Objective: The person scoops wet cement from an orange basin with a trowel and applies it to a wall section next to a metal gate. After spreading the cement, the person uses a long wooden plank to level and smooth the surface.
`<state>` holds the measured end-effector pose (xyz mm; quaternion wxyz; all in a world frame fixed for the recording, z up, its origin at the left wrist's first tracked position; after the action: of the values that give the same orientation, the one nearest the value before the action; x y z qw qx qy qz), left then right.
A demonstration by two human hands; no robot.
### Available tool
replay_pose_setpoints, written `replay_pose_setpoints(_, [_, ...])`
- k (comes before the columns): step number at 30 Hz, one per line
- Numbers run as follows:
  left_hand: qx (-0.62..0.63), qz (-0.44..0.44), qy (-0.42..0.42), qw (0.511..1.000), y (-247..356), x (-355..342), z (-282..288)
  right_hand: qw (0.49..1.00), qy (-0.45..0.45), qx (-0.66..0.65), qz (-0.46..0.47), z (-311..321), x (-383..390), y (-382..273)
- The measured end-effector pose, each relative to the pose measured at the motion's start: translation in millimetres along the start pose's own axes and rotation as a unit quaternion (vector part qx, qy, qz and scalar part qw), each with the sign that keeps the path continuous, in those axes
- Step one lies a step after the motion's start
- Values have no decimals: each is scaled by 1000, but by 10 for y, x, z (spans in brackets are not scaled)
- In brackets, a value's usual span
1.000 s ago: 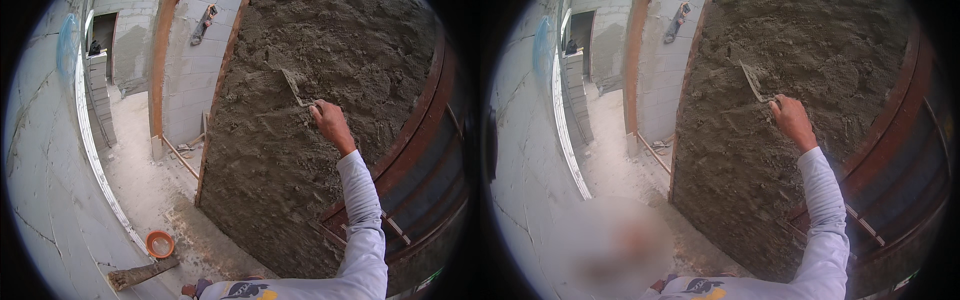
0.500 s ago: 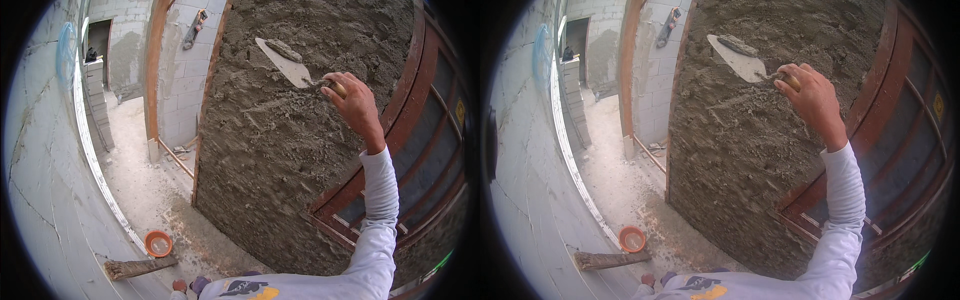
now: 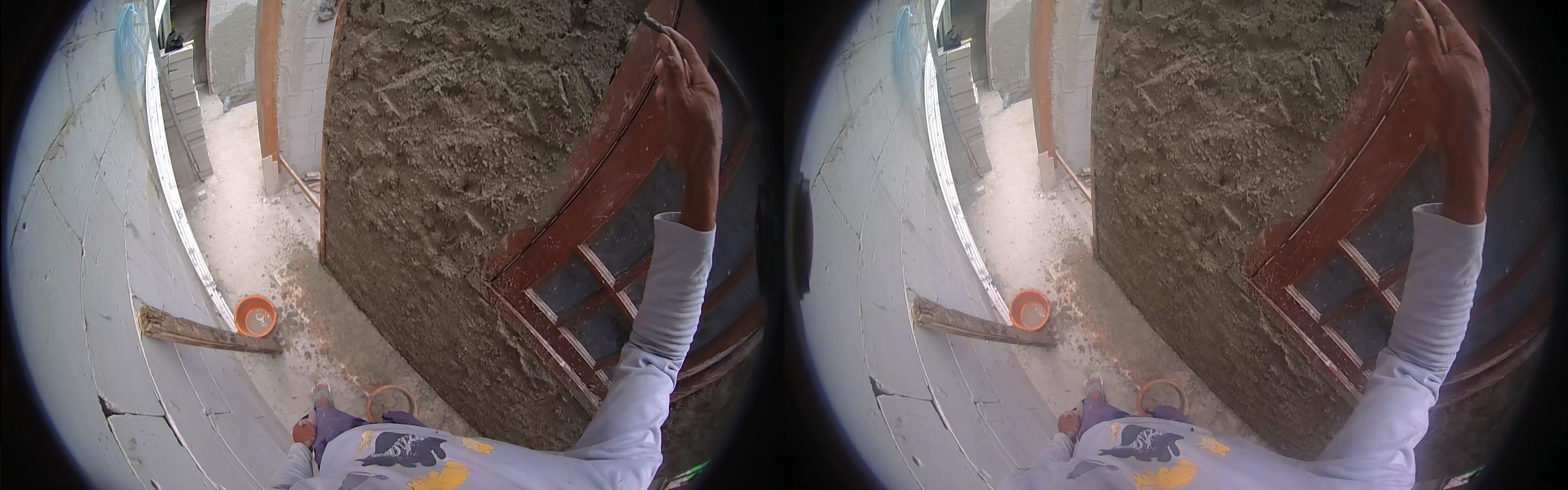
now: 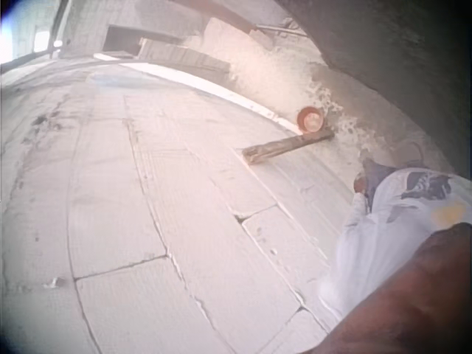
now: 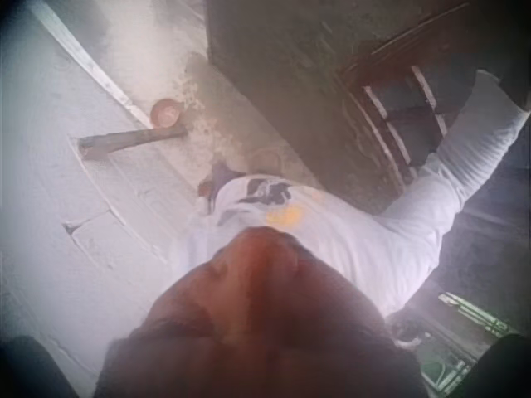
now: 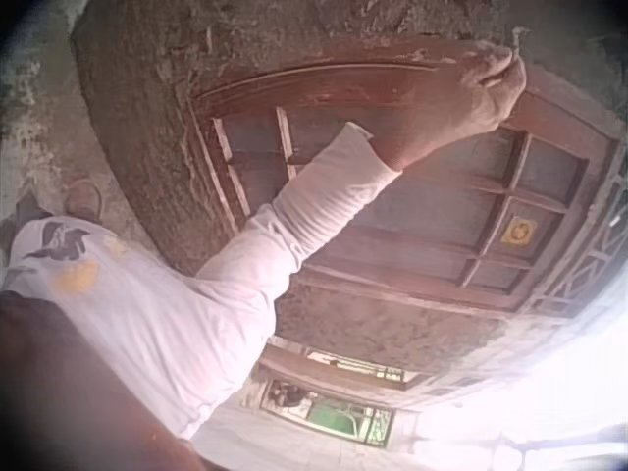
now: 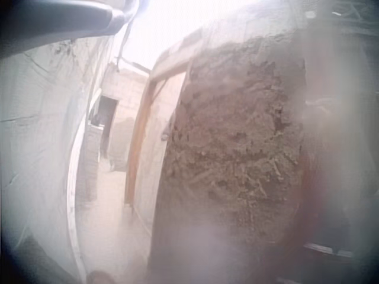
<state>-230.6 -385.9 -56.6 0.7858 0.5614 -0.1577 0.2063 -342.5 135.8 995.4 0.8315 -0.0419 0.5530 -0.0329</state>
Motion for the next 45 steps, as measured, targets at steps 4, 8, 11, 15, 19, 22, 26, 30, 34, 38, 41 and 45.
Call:
replay_pose_setpoints(4, [-41,89,17,995,-272,930,-277,969,-244,-13,-34,-534,2147,484])
replay_pose_setpoints(8, [-87,66,-6,994,-140,1630,-725,781,-613,4,-121,-1071,5525,1179])
replay_pose_setpoints(11, [-198,65,-34,977,-78,2326,-805,630,-767,75,-102,-1269,8357,1758])
replay_pose_setpoints(15, [-265,94,-34,959,-686,2834,-813,466,-866,133,-120,-1666,10699,1782])
replay_pose_setpoints(19, [-345,142,-36,927,-927,3090,-857,459,-863,186,-95,-2335,12263,1654])
replay_pose_setpoints(22, [-302,181,-13,936,-1123,3211,-745,472,-859,193,-41,-2886,13009,1219])
replay_pose_setpoints(26, [-278,233,-1,932,-1235,3129,-722,438,-829,86,-338,-3090,13640,1015])
replay_pose_setpoints(30, [-258,202,16,945,-1196,3186,-764,461,-811,-49,-357,-2666,13719,1190])
replay_pose_setpoints(34, [-246,184,31,951,-1067,3078,-725,562,-771,-31,-297,-2523,12928,1465])
replay_pose_setpoints(38, [-282,101,59,952,-978,3035,-603,586,-782,-11,-211,-2489,11742,1447])
replay_pose_setpoints(41, [-282,66,92,953,-1107,2929,-595,660,-733,-11,-166,-2454,10052,1309])
replay_pose_setpoints(45, [-193,7,20,981,-1149,2173,-821,782,-622,-20,-41,-2341,6826,840])
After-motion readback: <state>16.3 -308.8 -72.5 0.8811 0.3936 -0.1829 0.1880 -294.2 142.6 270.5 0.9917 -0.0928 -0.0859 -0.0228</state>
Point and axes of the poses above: each hand's wrist, its own x-axis away from the middle knuckle, its own z-axis out of the back of the hand, y = z × x, the point moved 8 cm from there along -x, towards the middle knuckle, and after that the axes turned 8 degrees about x, right-handed, at the moved point
